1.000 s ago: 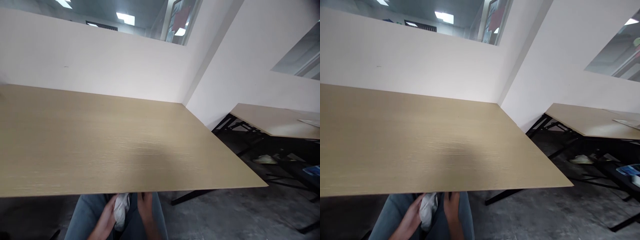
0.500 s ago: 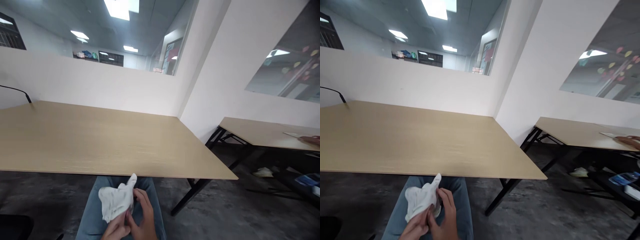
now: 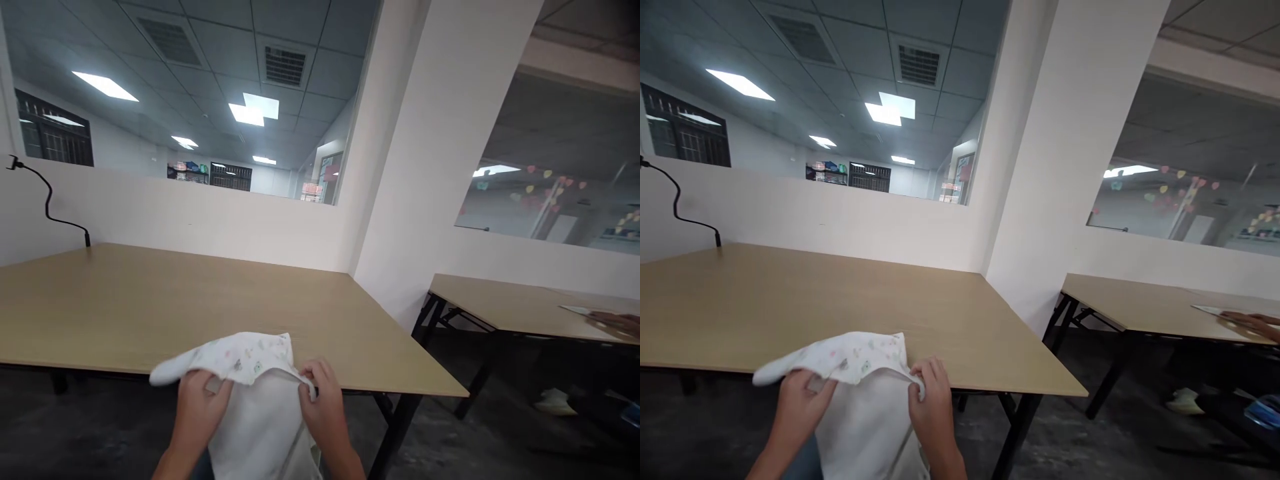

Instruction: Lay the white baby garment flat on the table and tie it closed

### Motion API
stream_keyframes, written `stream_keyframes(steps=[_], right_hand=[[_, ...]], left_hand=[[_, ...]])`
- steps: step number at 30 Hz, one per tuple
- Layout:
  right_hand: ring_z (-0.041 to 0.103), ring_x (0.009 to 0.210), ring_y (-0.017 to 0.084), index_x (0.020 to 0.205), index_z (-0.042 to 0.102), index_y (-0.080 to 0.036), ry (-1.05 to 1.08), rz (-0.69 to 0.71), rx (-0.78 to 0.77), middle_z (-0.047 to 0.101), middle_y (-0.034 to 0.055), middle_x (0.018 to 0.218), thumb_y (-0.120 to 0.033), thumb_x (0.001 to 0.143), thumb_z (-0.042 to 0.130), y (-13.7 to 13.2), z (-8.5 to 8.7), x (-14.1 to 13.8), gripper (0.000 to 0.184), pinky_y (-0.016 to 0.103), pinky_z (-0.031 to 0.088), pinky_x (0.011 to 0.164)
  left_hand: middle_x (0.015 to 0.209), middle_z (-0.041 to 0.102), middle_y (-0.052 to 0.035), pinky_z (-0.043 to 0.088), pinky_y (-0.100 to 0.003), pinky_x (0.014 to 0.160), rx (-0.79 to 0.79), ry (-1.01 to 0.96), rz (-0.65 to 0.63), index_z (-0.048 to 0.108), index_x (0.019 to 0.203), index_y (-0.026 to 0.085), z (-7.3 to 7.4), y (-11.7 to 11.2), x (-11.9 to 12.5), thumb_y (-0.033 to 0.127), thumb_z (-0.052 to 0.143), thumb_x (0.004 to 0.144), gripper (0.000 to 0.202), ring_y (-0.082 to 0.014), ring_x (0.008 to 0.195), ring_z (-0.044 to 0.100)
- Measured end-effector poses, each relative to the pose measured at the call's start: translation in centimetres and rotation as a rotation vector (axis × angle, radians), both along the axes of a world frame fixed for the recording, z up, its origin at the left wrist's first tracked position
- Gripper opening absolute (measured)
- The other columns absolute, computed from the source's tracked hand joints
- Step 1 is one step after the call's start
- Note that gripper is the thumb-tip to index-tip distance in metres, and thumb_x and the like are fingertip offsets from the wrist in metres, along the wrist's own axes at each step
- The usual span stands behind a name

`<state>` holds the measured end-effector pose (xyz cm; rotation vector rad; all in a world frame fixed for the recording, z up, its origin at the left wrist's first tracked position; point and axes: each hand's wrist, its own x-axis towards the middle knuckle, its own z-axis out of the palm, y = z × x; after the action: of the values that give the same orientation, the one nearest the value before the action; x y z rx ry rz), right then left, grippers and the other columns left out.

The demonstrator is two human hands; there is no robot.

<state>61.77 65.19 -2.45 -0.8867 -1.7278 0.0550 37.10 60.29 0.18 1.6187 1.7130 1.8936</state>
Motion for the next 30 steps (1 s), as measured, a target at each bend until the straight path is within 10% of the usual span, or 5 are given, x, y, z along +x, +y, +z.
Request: stream_keyframes(steps=[5, 12, 16, 21, 30], right_hand=[[0.059, 0.076, 0.017, 0.086, 0.070, -0.018, 0.047, 0.280, -0.274, 0.064, 0.0061, 0.087, -0.012, 0.088, 0.051, -0.9, 0.6, 1.7, 0.020, 0.025, 0.043, 0.063], [0.064, 0.089, 0.019, 0.105, 0.077, -0.019, -0.026, 0.518, -0.523, 0.071, 0.0074, 0.096, -0.029, 0.097, 0.055, -3.3, 3.0, 1.3, 0.025, 0.026, 0.045, 0.077], [0.065, 0.093, 0.020, 0.104, 0.077, -0.018, -0.052, 0.492, -0.620, 0.073, 0.0067, 0.100, -0.024, 0.095, 0.052, -3.9, 4.1, 2.2, 0.027, 0.027, 0.046, 0.081], [0.063, 0.084, 0.019, 0.107, 0.076, -0.020, -0.228, 0.426, -0.708, 0.073, 0.0045, 0.095, -0.030, 0.097, 0.054, -4.1, 4.6, 4.6, 0.027, 0.026, 0.044, 0.073], [0.059, 0.094, 0.017, 0.099, 0.069, -0.021, -0.388, 0.414, -0.548, 0.062, 0.0048, 0.099, -0.009, 0.092, 0.049, -4.7, 0.7, 4.2, 0.024, 0.025, 0.044, 0.082]], left_hand=[[0.131, 0.062, -0.0089, 0.047, -0.043, 0.107, 0.183, 0.234, 0.176, 0.059, 0.137, 0.026, 1.0, -0.7, -1.6, 0.045, 0.069, 0.089, 0.053, -0.0296, 0.121, 0.059], [0.150, 0.050, -0.0066, 0.036, -0.040, 0.118, -0.263, 0.391, -0.629, 0.053, 0.144, 0.033, -4.8, -1.0, 3.4, 0.040, 0.074, 0.086, 0.062, -0.0276, 0.137, 0.046], [0.119, 0.066, -0.0065, 0.045, -0.034, 0.099, -0.467, 0.334, -0.754, 0.069, 0.113, 0.022, -6.1, -0.9, 4.8, 0.045, 0.077, 0.082, 0.040, -0.0267, 0.112, 0.058], [0.070, 0.048, 0.0032, 0.033, -0.026, 0.071, -0.498, 0.404, -0.746, 0.049, 0.069, 0.017, -4.1, -0.9, 3.1, 0.057, 0.059, 0.093, 0.048, -0.0150, 0.074, 0.046], [0.066, 0.047, 0.0027, 0.029, -0.027, 0.064, -0.376, 0.420, -0.689, 0.043, 0.069, 0.018, 0.7, -2.8, -0.9, 0.051, 0.037, 0.105, 0.049, -0.0128, 0.065, 0.043]])
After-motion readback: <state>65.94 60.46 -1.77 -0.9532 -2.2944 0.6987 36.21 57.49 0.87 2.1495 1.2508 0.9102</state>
